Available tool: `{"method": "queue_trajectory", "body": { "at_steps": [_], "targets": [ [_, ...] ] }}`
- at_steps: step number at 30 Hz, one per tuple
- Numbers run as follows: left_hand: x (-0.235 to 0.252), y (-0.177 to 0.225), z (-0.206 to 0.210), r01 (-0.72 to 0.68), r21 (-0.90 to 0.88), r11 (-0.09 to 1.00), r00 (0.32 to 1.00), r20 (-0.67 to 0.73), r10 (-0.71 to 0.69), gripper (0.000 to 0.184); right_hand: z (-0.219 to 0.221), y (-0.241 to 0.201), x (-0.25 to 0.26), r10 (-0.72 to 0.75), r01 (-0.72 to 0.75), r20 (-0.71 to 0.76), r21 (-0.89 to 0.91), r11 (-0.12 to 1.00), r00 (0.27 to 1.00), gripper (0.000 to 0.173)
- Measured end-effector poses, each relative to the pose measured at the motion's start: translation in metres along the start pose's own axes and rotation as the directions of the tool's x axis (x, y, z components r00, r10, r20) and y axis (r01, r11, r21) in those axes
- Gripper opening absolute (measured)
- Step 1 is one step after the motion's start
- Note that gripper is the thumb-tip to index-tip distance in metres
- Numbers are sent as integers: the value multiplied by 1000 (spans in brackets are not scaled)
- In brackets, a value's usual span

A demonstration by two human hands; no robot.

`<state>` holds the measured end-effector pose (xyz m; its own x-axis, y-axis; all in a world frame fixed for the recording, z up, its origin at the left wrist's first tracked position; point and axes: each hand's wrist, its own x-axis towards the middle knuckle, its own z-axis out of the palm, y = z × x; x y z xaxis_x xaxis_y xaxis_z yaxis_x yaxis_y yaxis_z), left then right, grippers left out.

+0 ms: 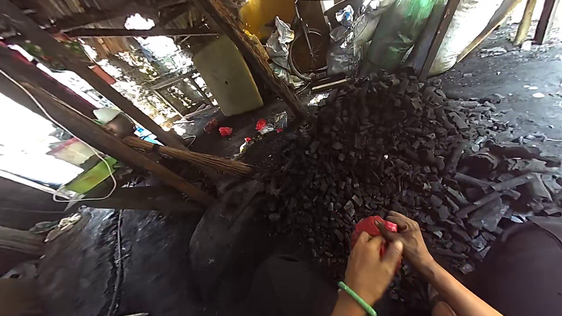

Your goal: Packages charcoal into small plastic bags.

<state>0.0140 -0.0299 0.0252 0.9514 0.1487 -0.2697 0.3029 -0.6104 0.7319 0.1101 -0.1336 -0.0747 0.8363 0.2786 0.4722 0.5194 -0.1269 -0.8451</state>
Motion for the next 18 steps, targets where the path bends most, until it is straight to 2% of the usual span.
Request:
{"method": "queue_trajectory", "body": {
  "at_steps": [1, 2, 3, 4, 5, 7, 9, 13, 16, 18],
  "targets": [
    [-5, 8, 3, 34, 237, 971, 998, 50, -47, 50, 4, 6, 1, -84, 85, 12, -94, 992, 996, 23],
    [-8, 14, 8, 62, 381, 922, 990, 95, -106, 55, 5, 11, 3, -191, 201, 66, -203, 958, 979, 17],
    [-11, 16, 13, 81, 434, 897, 980, 131, -152, 56, 5, 14, 4, -276, 310, 152, -293, 905, 949, 14],
    [-13, 12, 16, 94, 408, 908, 972, 160, -173, 55, 3, 18, 6, -313, 378, 230, -346, 859, 921, 13],
    [-16, 5, 16, 101, 320, 942, 969, 181, -166, 53, 0, 22, 6, -303, 400, 291, -373, 838, 907, 12],
    [-23, -14, 18, 88, 80, 993, 979, 180, -101, 44, -7, 34, 4, -182, 324, 352, -402, 856, 918, 11],
    [-36, -28, 25, 77, -117, 990, 983, 177, -55, 41, -18, 49, 3, -43, 216, 366, -447, 868, 929, 9],
    [-55, -40, 48, 57, -335, 940, 996, 90, -28, 39, -28, 74, 0, 33, 174, 374, -506, 845, 927, 11],
    [-60, -46, 59, 99, -573, 813, 995, 66, -75, 38, -29, 75, -7, 123, 107, 374, -539, 836, 919, 12],
    [-60, -52, 59, 159, -778, 608, 984, 73, -164, 37, -31, 71, -12, 159, 61, 358, -532, 845, 920, 12]
  ]
}}
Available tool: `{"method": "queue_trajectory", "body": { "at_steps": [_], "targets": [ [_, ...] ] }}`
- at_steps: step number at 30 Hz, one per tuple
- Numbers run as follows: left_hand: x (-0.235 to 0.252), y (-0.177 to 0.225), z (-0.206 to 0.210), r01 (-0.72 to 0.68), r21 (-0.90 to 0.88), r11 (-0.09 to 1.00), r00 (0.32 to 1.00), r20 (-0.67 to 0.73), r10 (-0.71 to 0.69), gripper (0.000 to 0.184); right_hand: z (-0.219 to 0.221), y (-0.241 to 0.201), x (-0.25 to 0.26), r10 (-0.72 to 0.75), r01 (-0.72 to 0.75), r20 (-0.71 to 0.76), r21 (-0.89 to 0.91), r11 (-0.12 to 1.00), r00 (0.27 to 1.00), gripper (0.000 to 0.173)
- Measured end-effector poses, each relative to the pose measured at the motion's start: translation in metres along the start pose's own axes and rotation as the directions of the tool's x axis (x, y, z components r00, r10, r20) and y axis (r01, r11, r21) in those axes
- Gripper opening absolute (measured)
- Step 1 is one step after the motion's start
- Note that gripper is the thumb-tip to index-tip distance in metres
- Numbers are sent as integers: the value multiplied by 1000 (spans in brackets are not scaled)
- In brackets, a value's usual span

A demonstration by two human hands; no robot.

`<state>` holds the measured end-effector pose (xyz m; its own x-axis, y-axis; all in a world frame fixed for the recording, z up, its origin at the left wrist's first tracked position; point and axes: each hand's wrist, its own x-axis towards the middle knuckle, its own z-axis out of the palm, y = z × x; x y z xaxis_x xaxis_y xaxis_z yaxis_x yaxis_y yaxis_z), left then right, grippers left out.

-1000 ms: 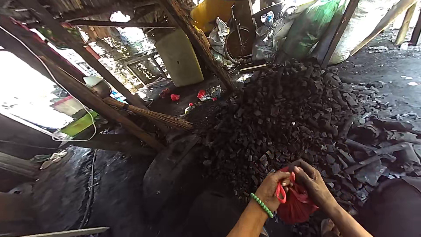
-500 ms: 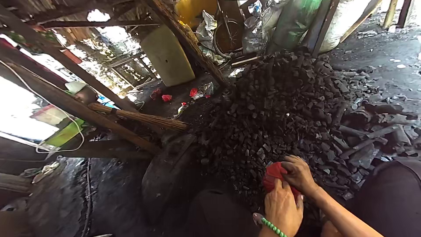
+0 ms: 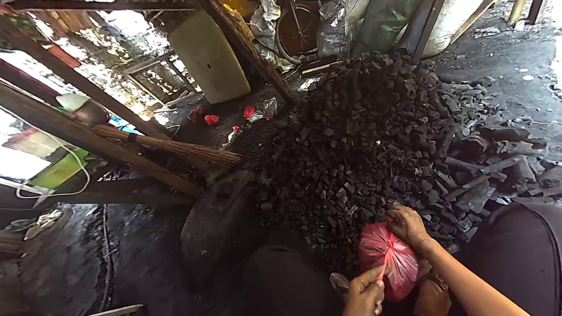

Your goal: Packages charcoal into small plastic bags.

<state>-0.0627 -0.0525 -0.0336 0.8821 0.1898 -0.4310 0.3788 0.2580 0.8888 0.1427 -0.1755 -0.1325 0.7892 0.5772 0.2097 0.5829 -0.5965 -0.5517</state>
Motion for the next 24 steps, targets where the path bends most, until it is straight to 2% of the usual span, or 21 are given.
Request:
{"method": "queue_trajectory", "body": {
  "at_steps": [3, 5, 7, 8, 11, 13, 17, 19, 21, 22, 24],
  "targets": [
    [19, 2, -26, 34, -426, 904, 983, -150, -108, 33, -3, -5, -9, -10, 18, -105, 78, 997, 994, 11],
    [39, 12, -41, -40, -473, 880, 963, -254, -92, 30, -5, -22, -20, -61, 87, -150, 176, 980, 987, 13],
    [57, 25, -41, -114, -312, 943, 944, -330, 6, 29, -3, -44, -34, -162, 211, -205, 241, 947, 965, 16],
    [63, 30, -37, -131, -175, 976, 946, -317, 70, 28, -2, -57, -39, -222, 278, -226, 255, 926, 948, 19],
    [69, 39, -25, -151, 218, 964, 976, -122, 180, 29, -7, -85, -42, -371, 423, -220, 281, 861, 902, 29],
    [69, 39, -23, -240, 348, 906, 965, -21, 263, 28, -18, -88, -31, -311, 396, -269, 367, 842, 911, 33],
    [65, 41, -20, -454, 395, 799, 876, 33, 481, 22, -37, -71, -7, -112, 252, -304, 472, 845, 946, 37],
    [68, 40, -10, -452, 306, 838, 877, -21, 480, 17, -40, -71, -8, -12, 140, -209, 610, 780, 978, 33],
    [68, 39, -3, -406, 143, 903, 903, -86, 420, 13, -44, -70, -14, 78, -19, -42, 757, 653, 996, 28],
    [69, 38, -1, -404, 82, 911, 907, -95, 411, 13, -47, -68, -18, 64, -63, 30, 786, 615, 997, 28],
    [68, 36, 1, -409, 35, 912, 908, -82, 410, 13, -49, -64, -25, -41, -14, 54, 748, 663, 998, 27]
  ]
}}
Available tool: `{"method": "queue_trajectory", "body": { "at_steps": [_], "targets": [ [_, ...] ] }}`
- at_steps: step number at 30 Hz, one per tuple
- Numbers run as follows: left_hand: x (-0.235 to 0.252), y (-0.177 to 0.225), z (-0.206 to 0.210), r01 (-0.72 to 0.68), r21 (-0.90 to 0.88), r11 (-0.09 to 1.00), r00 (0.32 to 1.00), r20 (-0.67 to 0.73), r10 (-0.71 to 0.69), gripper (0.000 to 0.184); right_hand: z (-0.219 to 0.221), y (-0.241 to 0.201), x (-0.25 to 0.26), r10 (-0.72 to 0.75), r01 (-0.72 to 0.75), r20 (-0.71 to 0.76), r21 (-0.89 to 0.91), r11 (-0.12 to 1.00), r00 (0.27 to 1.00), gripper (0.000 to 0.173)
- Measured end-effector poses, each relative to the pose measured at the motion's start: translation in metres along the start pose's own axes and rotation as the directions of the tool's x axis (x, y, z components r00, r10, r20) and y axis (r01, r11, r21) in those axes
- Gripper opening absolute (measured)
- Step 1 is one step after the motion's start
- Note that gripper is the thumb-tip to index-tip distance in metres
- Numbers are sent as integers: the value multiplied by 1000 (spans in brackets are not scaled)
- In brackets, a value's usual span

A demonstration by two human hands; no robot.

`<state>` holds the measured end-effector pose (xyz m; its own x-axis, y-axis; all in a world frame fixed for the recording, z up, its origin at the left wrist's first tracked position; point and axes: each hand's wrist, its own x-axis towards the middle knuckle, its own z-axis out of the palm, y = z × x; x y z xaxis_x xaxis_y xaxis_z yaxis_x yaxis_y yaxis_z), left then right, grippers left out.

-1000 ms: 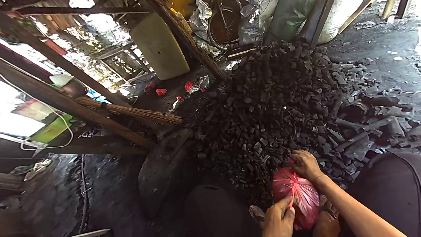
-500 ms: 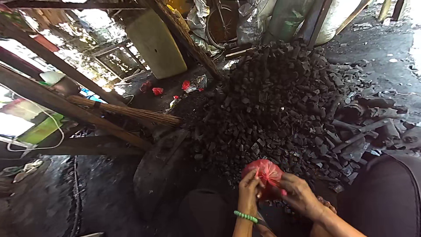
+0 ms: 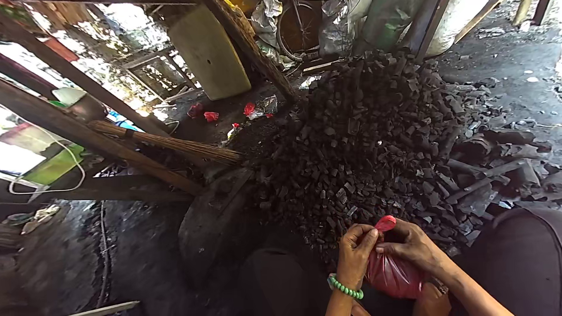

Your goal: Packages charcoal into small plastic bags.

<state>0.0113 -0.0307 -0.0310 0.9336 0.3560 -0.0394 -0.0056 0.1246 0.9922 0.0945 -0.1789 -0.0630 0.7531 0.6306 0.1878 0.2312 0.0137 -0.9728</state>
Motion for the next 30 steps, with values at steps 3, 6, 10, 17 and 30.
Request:
{"method": "queue_trajectory", "body": {
  "at_steps": [3, 6, 10, 17, 30],
  "targets": [
    [3, 3, 1, 55, 37, 998, 998, -42, -54, 15, 3, 6, -7, -219, 209, -15, -233, 950, 976, 20],
    [10, 10, 0, 111, 447, 888, 993, -75, -86, 19, 11, 21, -10, -387, 320, -101, -398, 860, 916, 16],
    [6, 9, 0, -57, 728, 683, 997, 8, 75, 24, 10, 27, -10, -327, 294, -57, -314, 903, 943, 20],
    [4, 8, -4, 151, 456, 877, 967, 114, -226, 26, 5, 34, -8, -248, 237, -13, -248, 939, 969, 24],
    [-9, 21, -8, -462, 673, 579, 879, 258, 402, 23, 14, -10, 11, -542, 405, -208, -465, 787, 814, 33]
  ]
}}
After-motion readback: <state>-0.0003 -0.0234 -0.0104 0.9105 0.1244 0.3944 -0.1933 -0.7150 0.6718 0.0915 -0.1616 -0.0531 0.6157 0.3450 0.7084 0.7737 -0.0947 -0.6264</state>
